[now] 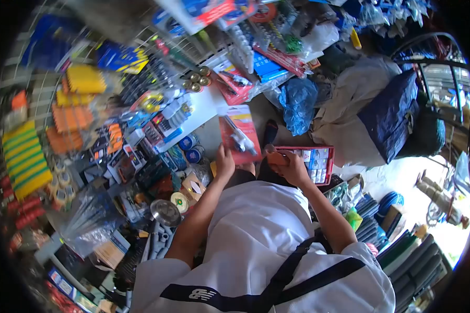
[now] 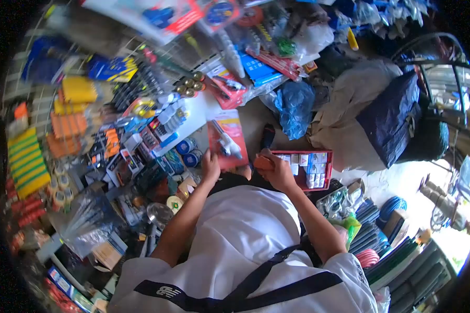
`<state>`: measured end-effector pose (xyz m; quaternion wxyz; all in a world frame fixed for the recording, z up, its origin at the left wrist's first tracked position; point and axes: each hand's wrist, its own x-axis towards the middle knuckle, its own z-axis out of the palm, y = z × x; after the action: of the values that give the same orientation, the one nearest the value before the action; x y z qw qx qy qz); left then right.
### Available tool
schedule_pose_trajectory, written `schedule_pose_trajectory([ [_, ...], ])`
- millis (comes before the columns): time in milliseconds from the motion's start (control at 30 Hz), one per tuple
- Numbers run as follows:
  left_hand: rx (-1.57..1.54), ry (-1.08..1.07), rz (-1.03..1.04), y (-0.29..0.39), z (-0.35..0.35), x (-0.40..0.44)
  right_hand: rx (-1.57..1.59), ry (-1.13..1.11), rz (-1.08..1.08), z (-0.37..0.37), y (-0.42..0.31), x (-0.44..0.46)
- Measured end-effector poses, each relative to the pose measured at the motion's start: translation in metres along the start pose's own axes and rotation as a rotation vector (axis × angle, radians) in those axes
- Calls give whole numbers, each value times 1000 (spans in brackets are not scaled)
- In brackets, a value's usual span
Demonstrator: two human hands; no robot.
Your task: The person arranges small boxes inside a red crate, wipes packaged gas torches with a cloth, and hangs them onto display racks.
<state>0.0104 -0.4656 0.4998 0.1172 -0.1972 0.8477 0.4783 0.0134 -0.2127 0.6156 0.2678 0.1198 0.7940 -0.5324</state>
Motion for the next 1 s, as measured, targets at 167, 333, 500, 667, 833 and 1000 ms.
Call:
schedule_pose_trajectory([
  [167, -236, -18, -241, 5, 64, 116, 31, 218, 138, -40, 64, -22],
  [333, -54, 79, -288, -15, 132, 228, 92, 241, 397, -52, 119, -43],
  [500, -148, 209, -318, 8, 178, 285, 279, 276, 568, -58, 143, -53],
  [667, -154, -99, -548, -51, 198, 345, 253, 250, 595, -72, 153, -47],
  [833, -333, -167, -572, -79, 167, 338, 229, 210, 485, -88, 151, -33],
  [1000, 392, -76, -165, -5, 128, 240, 208, 213, 312, -101, 133, -8],
])
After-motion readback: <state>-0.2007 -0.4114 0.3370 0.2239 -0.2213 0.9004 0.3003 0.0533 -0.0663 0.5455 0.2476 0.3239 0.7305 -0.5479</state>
